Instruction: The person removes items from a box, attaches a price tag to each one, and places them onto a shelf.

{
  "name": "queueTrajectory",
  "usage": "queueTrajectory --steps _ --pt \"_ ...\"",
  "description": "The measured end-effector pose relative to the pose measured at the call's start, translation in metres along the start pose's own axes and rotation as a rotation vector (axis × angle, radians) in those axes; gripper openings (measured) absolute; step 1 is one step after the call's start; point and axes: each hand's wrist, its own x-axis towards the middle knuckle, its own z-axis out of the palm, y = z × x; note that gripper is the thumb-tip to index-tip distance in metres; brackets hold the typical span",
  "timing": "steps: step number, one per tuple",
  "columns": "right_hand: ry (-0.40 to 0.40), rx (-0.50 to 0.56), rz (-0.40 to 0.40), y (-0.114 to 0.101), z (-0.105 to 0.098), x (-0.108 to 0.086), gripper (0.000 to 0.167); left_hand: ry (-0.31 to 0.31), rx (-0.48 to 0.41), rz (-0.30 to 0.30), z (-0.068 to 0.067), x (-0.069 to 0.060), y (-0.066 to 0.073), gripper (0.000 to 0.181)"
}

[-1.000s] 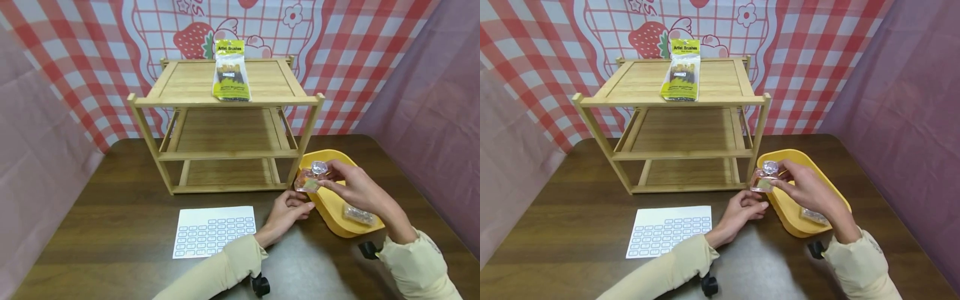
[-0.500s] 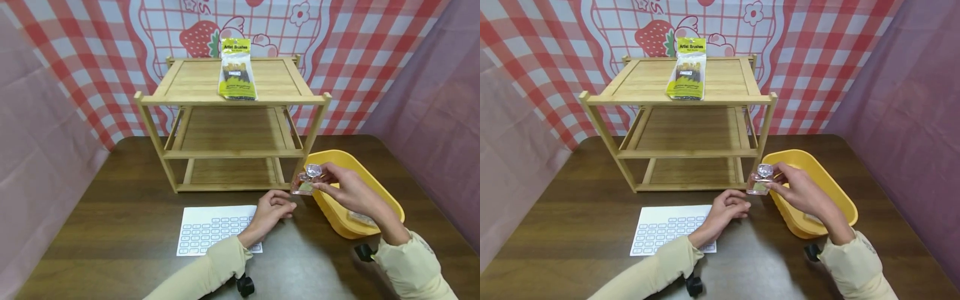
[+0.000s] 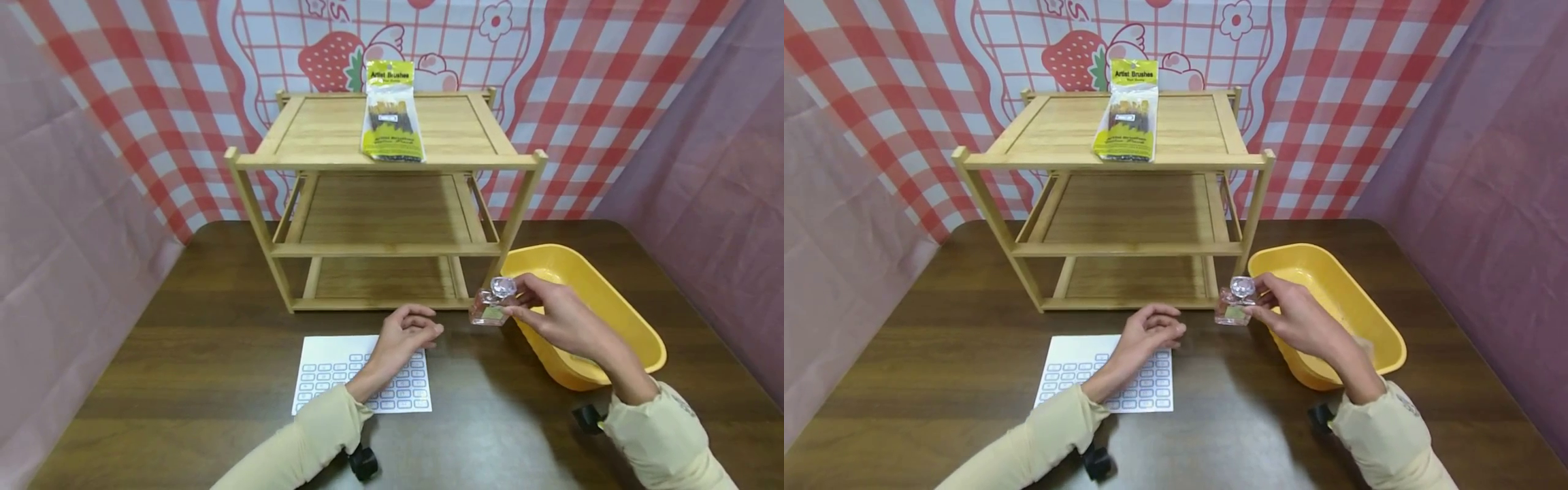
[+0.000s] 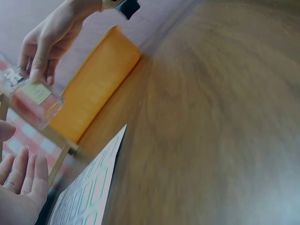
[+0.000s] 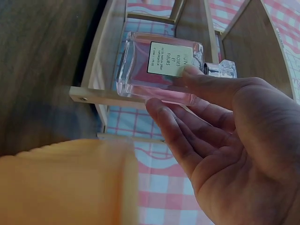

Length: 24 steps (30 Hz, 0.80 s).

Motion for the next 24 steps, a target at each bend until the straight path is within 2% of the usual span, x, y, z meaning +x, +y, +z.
queueTrajectory --steps 9,16,24 --pt "0.016 0.033 -0.059 0.003 0.012 -0.001 0.018 0.011 0.072 0.01 -0.026 -0.006 0.009 0.034" --pt "-0.008 0.034 -0.022 0.001 0.02 0.0 0.018 0.026 0.136 0.015 -0.049 -0.01 0.02 0.034" --pt "-0.028 0.067 0.001 -0.001 0.027 0.002 0.019 0.055 0.188 0.047 -0.073 -0.016 0.028 0.032"
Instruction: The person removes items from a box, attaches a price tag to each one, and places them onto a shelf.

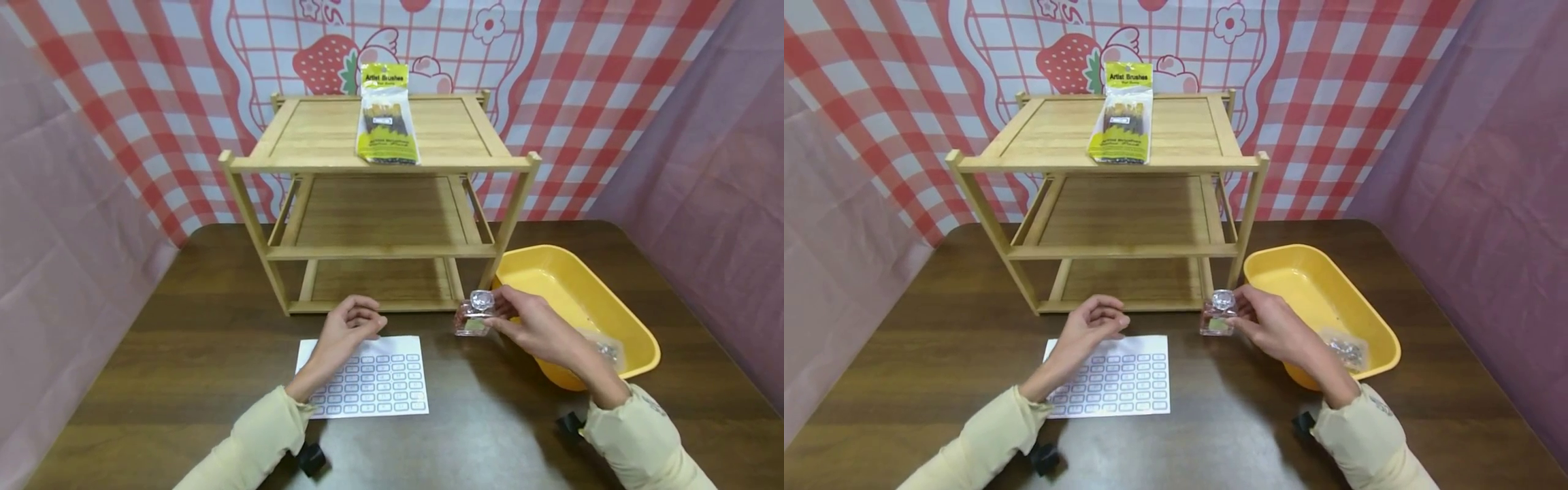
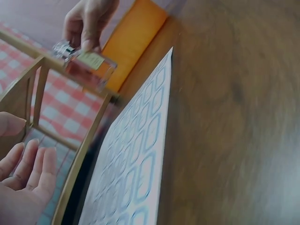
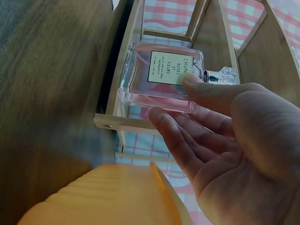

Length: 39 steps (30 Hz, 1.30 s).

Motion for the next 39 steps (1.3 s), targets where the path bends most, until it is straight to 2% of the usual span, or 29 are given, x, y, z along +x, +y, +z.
queueTrajectory --steps 6,12,15,21,24,30,39 --pt "-0.002 -0.001 0.018 -0.001 0.005 0.001 0.021 0.03 0.033 0.001 -0.022 -0.003 0.004 0.031" --pt "0.002 -0.006 0.027 0.001 0.008 0.001 0.02 0.073 0.087 -0.023 -0.04 -0.006 0.007 0.03" --pt "-0.005 -0.003 0.042 0.001 0.01 0.001 0.02 0.095 0.148 -0.017 -0.048 -0.009 0.005 0.028" --pt "-0.021 0.004 0.058 0.002 0.014 0.003 0.021 0.117 0.333 0.02 -0.065 -0.016 0.001 0.024" --pt "-0.025 -0.002 0.065 0.002 0.015 0.003 0.02 0.124 0.373 0.024 -0.072 -0.018 -0.001 0.023" --pt "-0.029 -0.012 0.078 0.003 0.016 0.003 0.021 0.131 0.397 0.039 -0.081 -0.021 -0.005 0.02" --pt "-0.025 -0.024 0.075 0.004 0.019 0.006 0.021 0.143 0.409 0.028 -0.083 -0.023 -0.008 0.019"
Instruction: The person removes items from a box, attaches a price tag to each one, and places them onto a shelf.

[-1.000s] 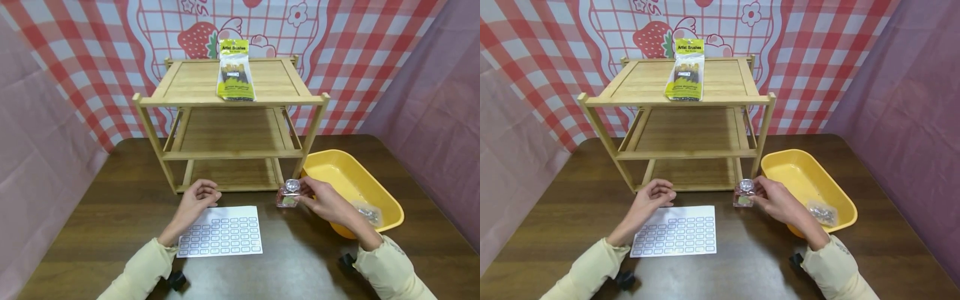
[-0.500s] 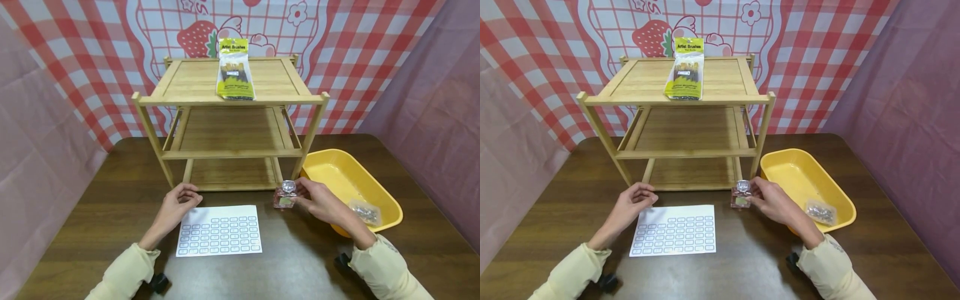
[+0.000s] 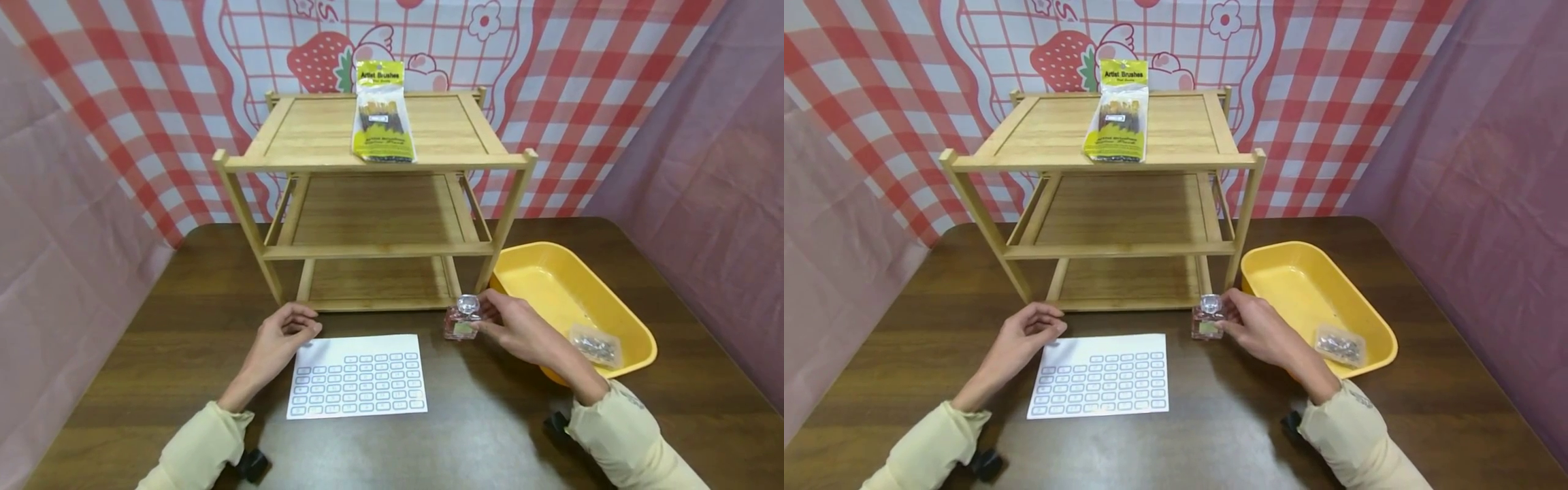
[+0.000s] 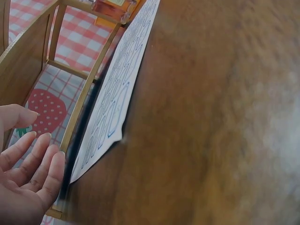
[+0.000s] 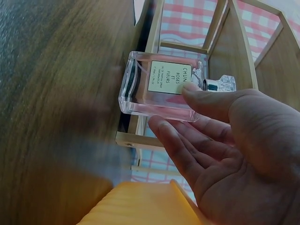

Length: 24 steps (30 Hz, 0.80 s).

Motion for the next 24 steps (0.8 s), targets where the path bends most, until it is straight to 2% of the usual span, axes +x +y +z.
queueTrajectory --steps 24 --pt "0.003 -0.018 -0.025 -0.0014 0.0064 0.0028 0.021 0.006 0.009 -0.022 -0.0027 -0.0023 -0.0026 0.019"
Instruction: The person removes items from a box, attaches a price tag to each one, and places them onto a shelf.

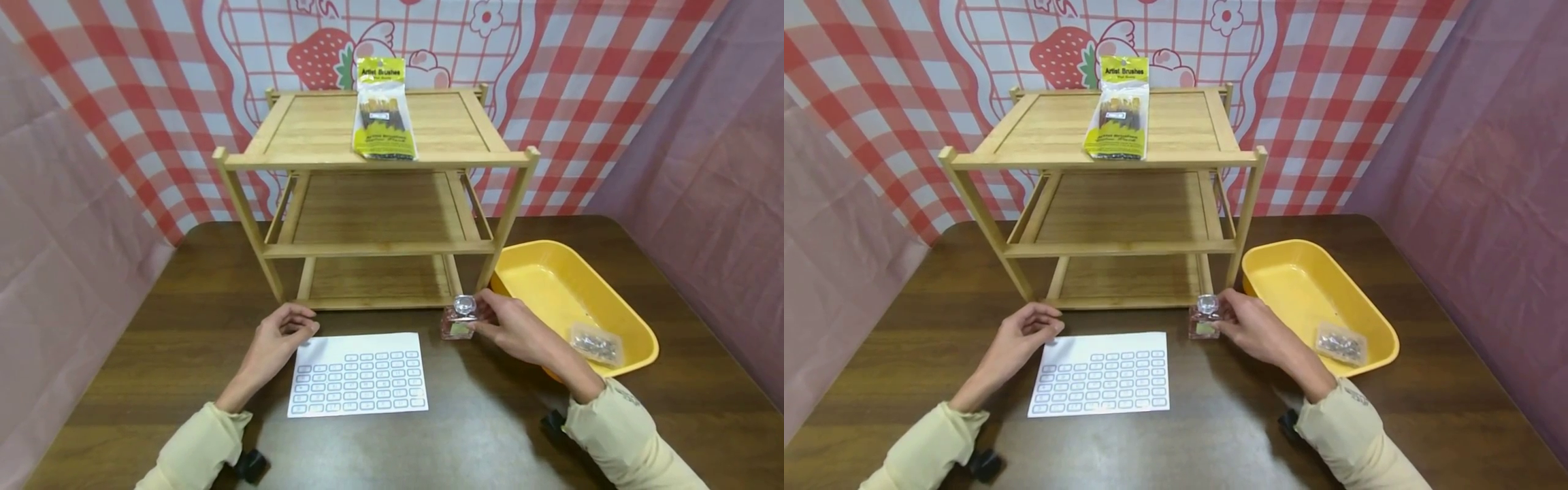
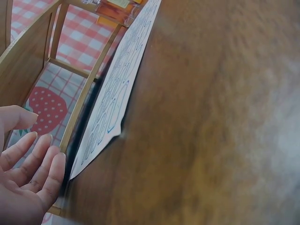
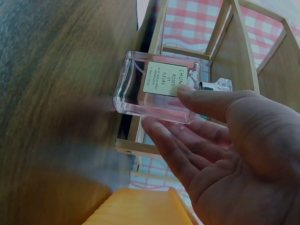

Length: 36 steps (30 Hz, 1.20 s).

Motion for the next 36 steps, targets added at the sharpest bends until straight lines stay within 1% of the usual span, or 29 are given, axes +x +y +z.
queueTrajectory --steps 6,8,10,13,17,21,24,26,28,29,30,32,35,36 --pt "-0.002 -0.037 0.025 -0.004 -0.001 -0.001 0.029 -0.002 0.007 0.015 -0.001 0.0 -0.001 0.019" --pt "0.008 -0.022 0.041 -0.006 -0.002 -0.002 0.031 -0.001 0.011 0.017 -0.002 0.0 0.0 0.019" --pt "0.036 0.015 0.046 -0.008 -0.003 -0.005 0.031 -0.003 0.011 0.014 -0.004 -0.001 0.0 0.019" --pt "0.11 0.044 0.05 -0.01 -0.006 -0.009 0.032 -0.004 0.015 0.01 -0.006 -0.002 0.0 0.02" --pt "0.256 0.038 0.014 -0.013 -0.009 -0.015 0.033 0.0 0.039 0.009 -0.009 -0.003 -0.002 0.02" --pt "0.387 0.056 -0.079 -0.016 -0.009 -0.02 0.03 -0.012 0.089 0.013 -0.012 -0.002 -0.004 0.02" --pt "0.446 0.071 -0.162 -0.019 -0.009 -0.023 0.03 -0.031 0.138 0.016 -0.015 -0.002 -0.005 0.022" --pt "0.455 0.075 -0.216 -0.022 -0.009 -0.024 0.032 -0.04 0.176 0.013 -0.017 -0.003 -0.006 0.023" --pt "0.439 0.077 -0.264 -0.025 -0.008 -0.025 0.034 -0.048 0.21 0.01 -0.019 -0.004 -0.006 0.024" --pt "0.42 0.079 -0.289 -0.027 -0.007 -0.026 0.032 -0.053 0.226 0.011 -0.02 -0.004 -0.006 0.024" --pt "0.401 0.077 -0.31 -0.028 -0.007 -0.026 0.026 -0.059 0.241 0.015 -0.021 -0.005 -0.006 0.025" --pt "0.371 0.07 -0.355 -0.031 -0.004 -0.026 0.02 -0.074 0.266 0.041 -0.022 -0.007 -0.007 0.027" --pt "0.337 0.052 -0.393 -0.036 0.0 -0.026 0.028 -0.095 0.312 0.097 -0.024 -0.009 -0.009 0.029" --pt "0.332 0.041 -0.403 -0.037 0.003 -0.026 0.027 -0.102 0.327 0.114 -0.024 -0.009 -0.01 0.03"
